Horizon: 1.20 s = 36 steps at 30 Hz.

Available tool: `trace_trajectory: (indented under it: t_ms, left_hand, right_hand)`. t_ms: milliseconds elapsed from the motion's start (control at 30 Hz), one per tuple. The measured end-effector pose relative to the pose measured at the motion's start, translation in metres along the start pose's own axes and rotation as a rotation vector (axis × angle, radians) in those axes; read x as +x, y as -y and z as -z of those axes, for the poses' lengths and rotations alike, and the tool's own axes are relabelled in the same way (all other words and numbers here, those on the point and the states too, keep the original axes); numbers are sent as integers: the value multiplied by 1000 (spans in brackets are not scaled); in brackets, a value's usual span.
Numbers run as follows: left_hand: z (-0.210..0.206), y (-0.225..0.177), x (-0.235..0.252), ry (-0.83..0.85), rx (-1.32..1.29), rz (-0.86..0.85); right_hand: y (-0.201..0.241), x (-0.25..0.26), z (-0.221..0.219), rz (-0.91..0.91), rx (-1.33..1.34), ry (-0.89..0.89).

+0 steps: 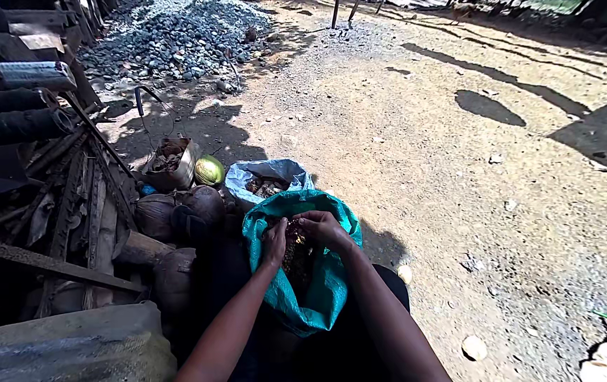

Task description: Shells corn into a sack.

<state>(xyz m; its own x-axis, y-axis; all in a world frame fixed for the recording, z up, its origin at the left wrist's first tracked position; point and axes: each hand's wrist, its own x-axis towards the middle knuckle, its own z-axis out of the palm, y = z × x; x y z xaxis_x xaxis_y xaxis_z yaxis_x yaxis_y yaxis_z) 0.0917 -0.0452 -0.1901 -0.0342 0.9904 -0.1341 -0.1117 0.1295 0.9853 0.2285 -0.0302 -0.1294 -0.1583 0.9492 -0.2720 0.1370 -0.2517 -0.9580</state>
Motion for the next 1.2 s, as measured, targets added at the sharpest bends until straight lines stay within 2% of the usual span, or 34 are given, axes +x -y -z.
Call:
trace_trajectory:
  t_ms: [233, 467, 700, 900, 1200]
  left_hand:
    - [3, 11, 4, 57, 108, -129]
    - [6, 5, 5, 8, 188, -112]
    - [6, -6, -6, 87, 318, -89]
    - [6, -1, -2, 100, 263, -167]
    - [5, -3, -5, 52, 307, -152]
  right_hand:
    - [-5, 2, 1, 14, 5, 0]
    - [-2, -1, -1, -3, -29, 18]
    - [-2, -2, 1, 21, -6, 3]
    - [-4, 0, 0, 29, -10, 14]
    - [-4, 0, 3, 38, -2, 17]
